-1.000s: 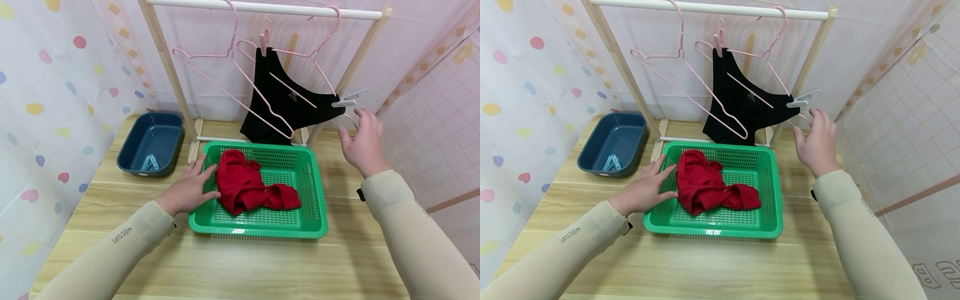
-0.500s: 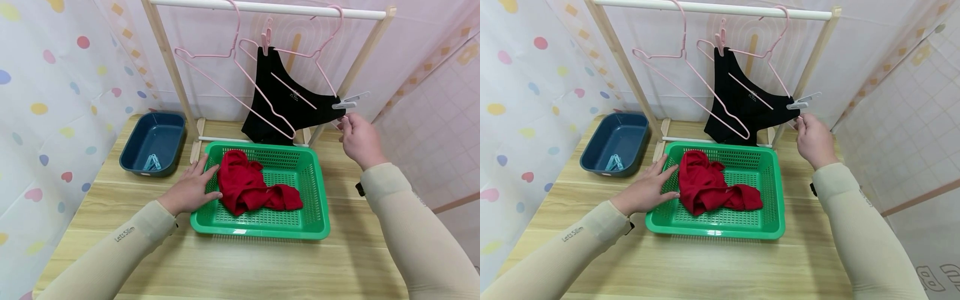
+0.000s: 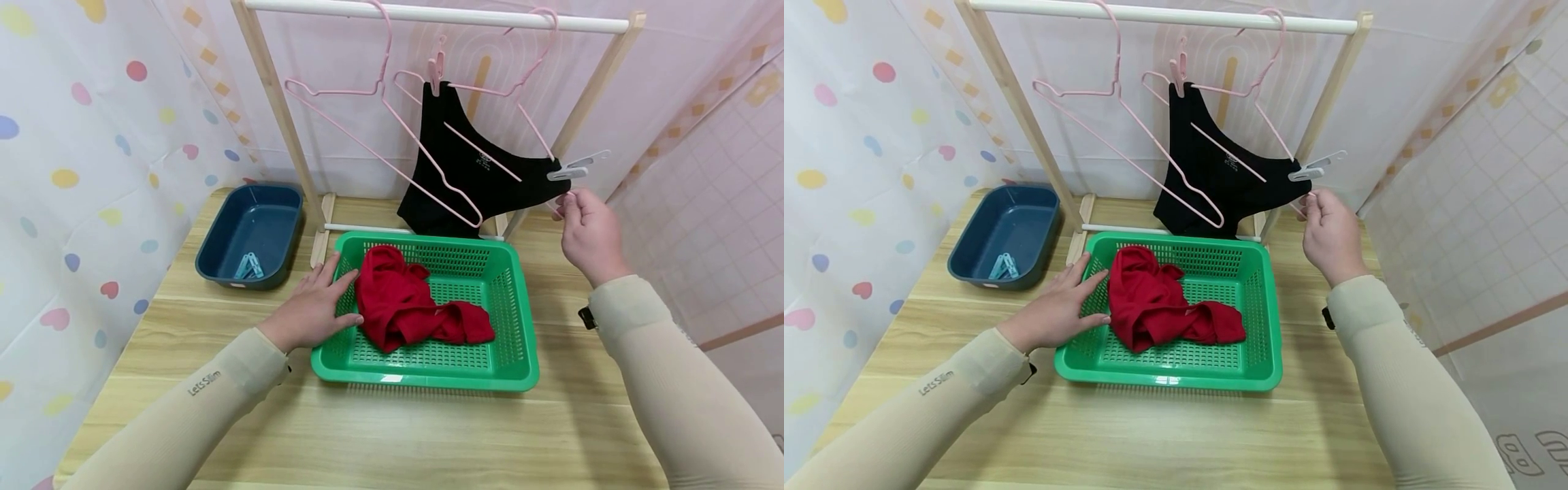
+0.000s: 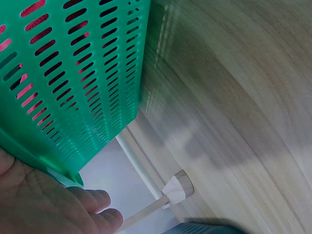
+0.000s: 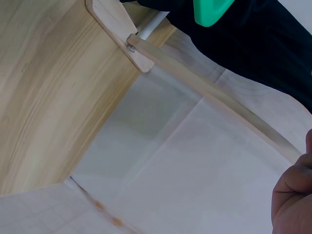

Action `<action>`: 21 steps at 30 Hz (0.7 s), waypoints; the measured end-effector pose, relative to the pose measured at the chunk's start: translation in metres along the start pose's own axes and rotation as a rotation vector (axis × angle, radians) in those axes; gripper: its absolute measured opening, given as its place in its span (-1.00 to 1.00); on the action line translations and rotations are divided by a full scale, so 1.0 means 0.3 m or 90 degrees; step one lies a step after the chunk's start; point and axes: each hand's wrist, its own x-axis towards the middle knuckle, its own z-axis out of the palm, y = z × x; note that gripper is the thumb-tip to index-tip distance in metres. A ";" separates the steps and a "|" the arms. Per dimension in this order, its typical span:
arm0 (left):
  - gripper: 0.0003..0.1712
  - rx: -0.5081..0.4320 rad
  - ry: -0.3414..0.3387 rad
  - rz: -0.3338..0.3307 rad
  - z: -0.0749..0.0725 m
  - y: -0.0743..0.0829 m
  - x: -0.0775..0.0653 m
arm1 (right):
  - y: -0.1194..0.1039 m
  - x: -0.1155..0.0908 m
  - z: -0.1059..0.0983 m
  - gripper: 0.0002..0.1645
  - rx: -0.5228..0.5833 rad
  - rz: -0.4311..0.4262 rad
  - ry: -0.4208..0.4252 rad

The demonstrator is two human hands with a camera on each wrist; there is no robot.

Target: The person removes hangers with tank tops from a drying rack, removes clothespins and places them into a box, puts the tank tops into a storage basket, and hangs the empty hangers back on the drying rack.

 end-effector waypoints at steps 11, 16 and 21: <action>0.04 -0.006 -0.002 0.001 -0.005 0.004 -0.003 | -0.002 -0.016 -0.008 -0.49 0.055 0.018 0.030; 0.04 -0.007 -0.003 0.001 -0.008 0.007 -0.005 | -0.009 -0.029 -0.016 -0.48 0.064 0.025 0.041; 0.04 -0.007 -0.003 0.002 -0.007 0.005 -0.004 | -0.007 -0.038 -0.024 -0.51 0.071 0.018 0.057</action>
